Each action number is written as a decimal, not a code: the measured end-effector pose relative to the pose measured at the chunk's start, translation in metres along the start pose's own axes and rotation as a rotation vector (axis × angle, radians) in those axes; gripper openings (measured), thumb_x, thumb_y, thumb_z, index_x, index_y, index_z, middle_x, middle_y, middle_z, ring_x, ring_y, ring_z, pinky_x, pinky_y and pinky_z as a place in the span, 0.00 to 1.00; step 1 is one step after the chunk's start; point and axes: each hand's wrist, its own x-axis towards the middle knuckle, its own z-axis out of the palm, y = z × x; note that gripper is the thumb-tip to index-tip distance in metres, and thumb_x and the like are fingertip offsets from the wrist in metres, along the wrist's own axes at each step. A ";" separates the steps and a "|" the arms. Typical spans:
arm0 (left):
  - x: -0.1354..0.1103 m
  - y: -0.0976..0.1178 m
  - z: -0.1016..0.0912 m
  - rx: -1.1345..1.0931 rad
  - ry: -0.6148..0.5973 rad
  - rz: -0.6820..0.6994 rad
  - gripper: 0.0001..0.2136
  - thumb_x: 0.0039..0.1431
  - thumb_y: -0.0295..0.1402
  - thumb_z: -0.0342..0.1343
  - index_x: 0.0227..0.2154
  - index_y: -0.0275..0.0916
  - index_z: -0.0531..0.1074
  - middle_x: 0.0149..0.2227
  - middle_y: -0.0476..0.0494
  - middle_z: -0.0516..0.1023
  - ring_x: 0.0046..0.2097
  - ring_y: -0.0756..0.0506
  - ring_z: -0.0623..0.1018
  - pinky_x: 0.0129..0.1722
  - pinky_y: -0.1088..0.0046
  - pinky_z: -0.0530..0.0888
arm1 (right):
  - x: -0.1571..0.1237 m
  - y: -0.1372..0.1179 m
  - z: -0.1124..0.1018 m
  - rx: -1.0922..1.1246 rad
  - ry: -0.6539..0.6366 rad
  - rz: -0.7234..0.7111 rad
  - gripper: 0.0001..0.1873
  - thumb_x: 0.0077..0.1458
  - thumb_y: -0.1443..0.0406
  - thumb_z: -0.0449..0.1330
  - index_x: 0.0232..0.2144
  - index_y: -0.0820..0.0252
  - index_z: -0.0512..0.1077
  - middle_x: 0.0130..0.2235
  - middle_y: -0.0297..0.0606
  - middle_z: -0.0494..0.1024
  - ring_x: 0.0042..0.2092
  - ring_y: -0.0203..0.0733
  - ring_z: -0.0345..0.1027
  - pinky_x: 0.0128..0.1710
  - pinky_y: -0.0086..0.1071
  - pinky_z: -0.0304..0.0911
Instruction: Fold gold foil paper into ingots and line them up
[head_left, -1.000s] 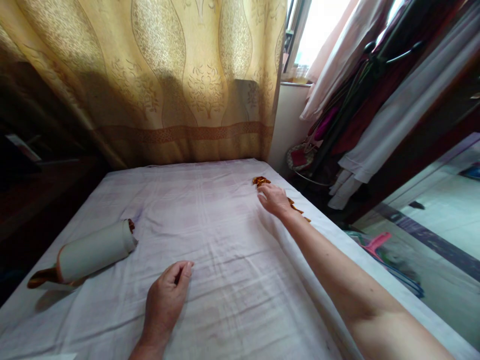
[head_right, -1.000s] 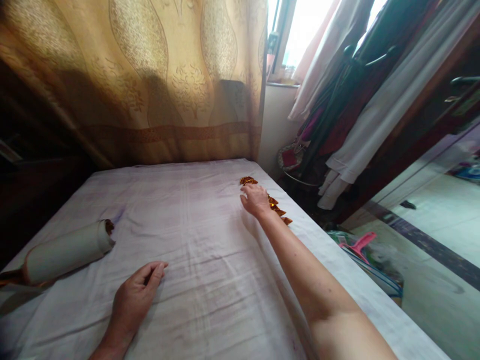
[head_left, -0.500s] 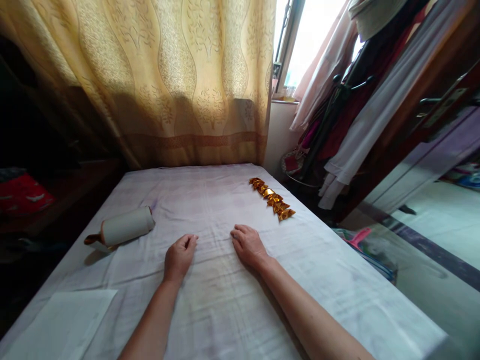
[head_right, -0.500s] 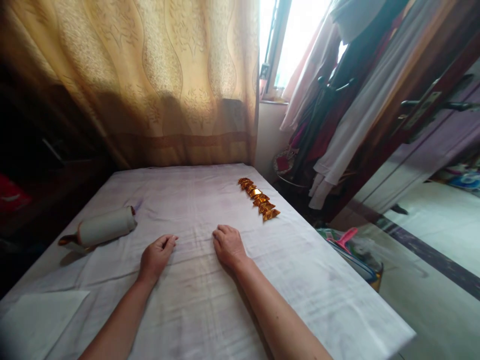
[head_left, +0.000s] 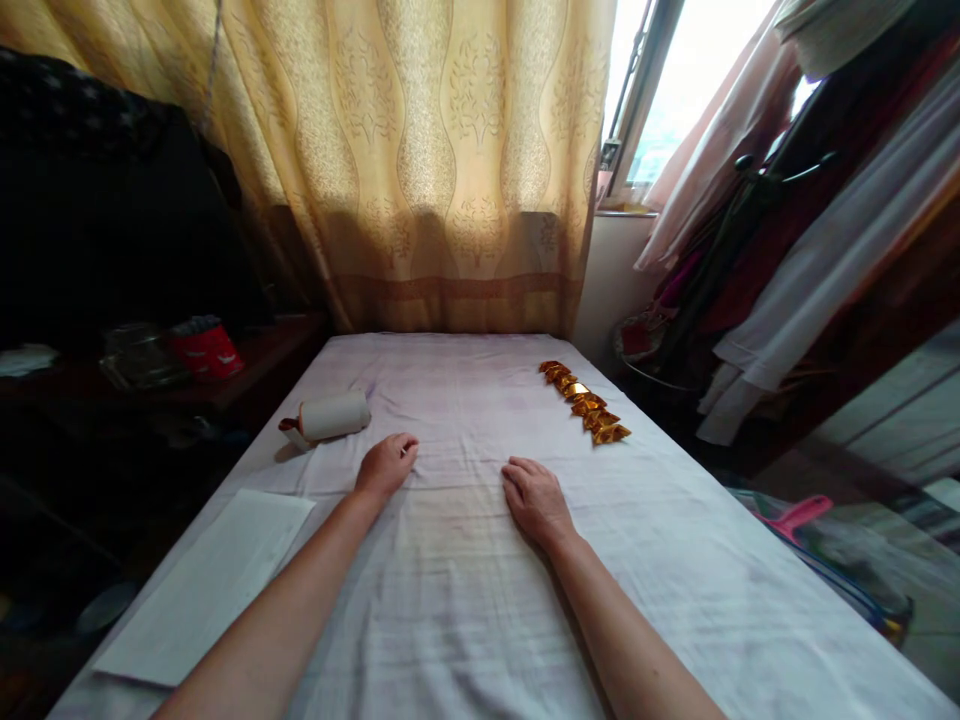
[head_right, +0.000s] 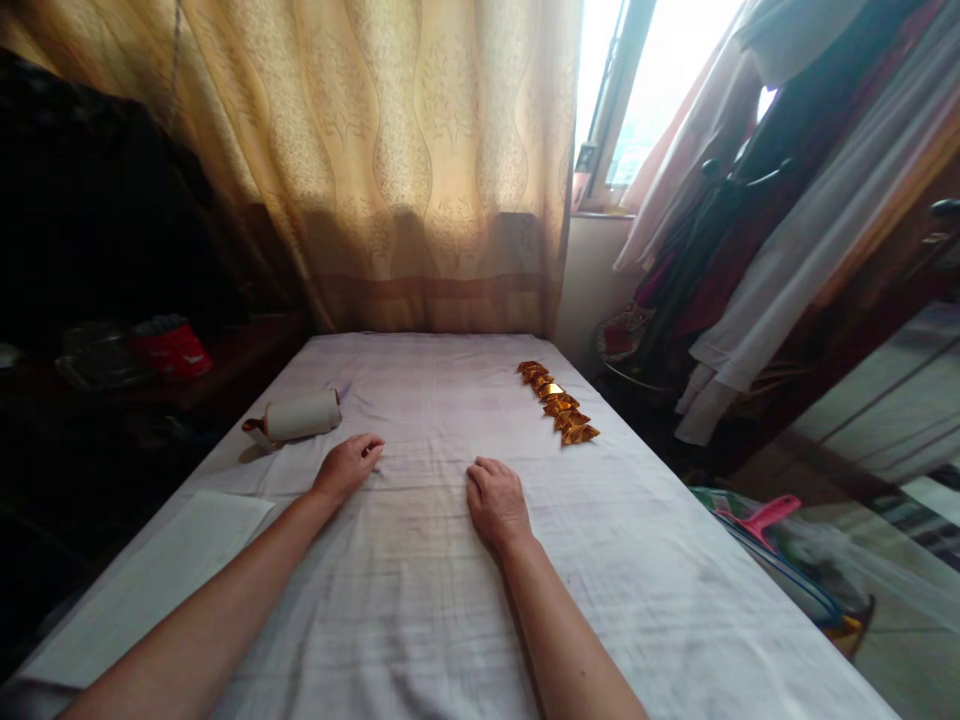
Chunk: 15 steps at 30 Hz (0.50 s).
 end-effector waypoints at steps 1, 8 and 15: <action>0.001 -0.007 -0.011 0.050 0.032 -0.005 0.11 0.61 0.33 0.50 0.40 0.41 0.77 0.42 0.43 0.81 0.43 0.45 0.78 0.45 0.72 0.71 | -0.001 0.001 0.000 0.013 0.001 -0.006 0.15 0.61 0.66 0.54 0.45 0.55 0.77 0.53 0.42 0.78 0.56 0.46 0.69 0.58 0.40 0.60; 0.010 -0.062 -0.078 0.380 0.137 -0.082 0.19 0.62 0.35 0.49 0.53 0.36 0.71 0.57 0.31 0.71 0.60 0.33 0.67 0.60 0.54 0.60 | -0.002 0.002 0.000 0.059 0.025 -0.012 0.14 0.60 0.66 0.55 0.43 0.57 0.78 0.52 0.43 0.78 0.54 0.47 0.70 0.57 0.41 0.61; 0.038 -0.084 -0.089 0.538 0.020 -0.119 0.32 0.55 0.46 0.58 0.60 0.34 0.64 0.66 0.27 0.61 0.67 0.27 0.56 0.62 0.42 0.50 | -0.005 0.003 0.001 0.090 0.038 -0.004 0.13 0.60 0.67 0.55 0.42 0.55 0.78 0.51 0.42 0.79 0.54 0.47 0.70 0.57 0.41 0.61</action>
